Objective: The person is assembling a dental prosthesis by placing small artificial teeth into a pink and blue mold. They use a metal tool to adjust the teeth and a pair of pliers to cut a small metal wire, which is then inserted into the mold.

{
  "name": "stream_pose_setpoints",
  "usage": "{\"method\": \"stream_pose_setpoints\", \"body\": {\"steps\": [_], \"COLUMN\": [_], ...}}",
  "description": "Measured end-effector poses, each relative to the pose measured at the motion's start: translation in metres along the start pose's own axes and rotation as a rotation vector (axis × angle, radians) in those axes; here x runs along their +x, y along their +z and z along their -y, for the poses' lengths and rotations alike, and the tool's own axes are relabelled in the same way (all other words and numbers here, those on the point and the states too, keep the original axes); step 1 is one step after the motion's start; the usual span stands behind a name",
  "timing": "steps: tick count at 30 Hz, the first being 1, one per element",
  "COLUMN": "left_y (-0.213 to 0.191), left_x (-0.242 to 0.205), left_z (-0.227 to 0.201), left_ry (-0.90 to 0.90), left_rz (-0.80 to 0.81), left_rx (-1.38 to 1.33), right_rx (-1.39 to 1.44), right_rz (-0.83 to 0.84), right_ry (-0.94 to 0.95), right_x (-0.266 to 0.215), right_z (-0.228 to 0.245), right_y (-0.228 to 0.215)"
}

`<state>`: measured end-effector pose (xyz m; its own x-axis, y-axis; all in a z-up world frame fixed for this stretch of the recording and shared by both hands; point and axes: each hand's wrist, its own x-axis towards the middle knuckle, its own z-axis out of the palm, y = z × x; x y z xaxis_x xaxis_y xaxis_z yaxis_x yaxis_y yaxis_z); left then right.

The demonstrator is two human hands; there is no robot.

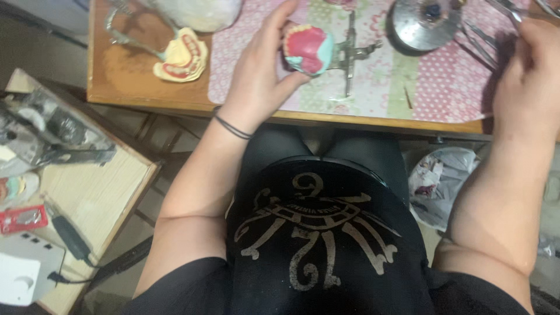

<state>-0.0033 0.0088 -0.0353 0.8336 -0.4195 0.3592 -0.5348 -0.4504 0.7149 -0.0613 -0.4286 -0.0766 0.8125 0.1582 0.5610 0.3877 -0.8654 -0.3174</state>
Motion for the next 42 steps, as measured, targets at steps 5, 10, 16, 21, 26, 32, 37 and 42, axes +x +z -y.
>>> {"method": "stream_pose_setpoints", "body": {"steps": [5, 10, 16, 21, 26, 32, 37, 42], "left_y": [0.007, 0.005, -0.007, -0.009, -0.014, -0.037, -0.026, -0.006], "left_x": [-0.004, -0.017, -0.053, -0.081, -0.107, -0.141, -0.171, -0.175], "left_z": [0.007, 0.004, -0.013, -0.008, -0.003, -0.013, 0.015, 0.027], "left_ry": [-0.006, -0.026, 0.026, 0.160, 0.313, 0.235, 0.143, 0.107], "left_rz": [-0.011, -0.023, -0.097, -0.212, -0.372, -0.410, -0.399, -0.186], "left_rx": [0.108, 0.125, 0.104, 0.229, 0.240, 0.463, 0.631, 0.497], "right_rx": [0.271, 0.130, 0.051, 0.415, 0.189, 0.132, 0.008, -0.131], "right_rz": [-0.198, -0.116, -0.132, -0.182, 0.010, 0.097, 0.262, 0.630], "right_ry": [0.319, 0.463, 0.329, 0.373, 0.130, 0.173, 0.217, 0.323], "right_x": [-0.067, -0.138, -0.139, -0.143, -0.133, -0.148, -0.188, -0.188], "right_z": [0.005, 0.016, 0.075, 0.089, 0.092, 0.109, 0.142, 0.163], "right_y": [0.003, -0.019, -0.029, -0.015, -0.010, -0.029, -0.075, -0.131]}}
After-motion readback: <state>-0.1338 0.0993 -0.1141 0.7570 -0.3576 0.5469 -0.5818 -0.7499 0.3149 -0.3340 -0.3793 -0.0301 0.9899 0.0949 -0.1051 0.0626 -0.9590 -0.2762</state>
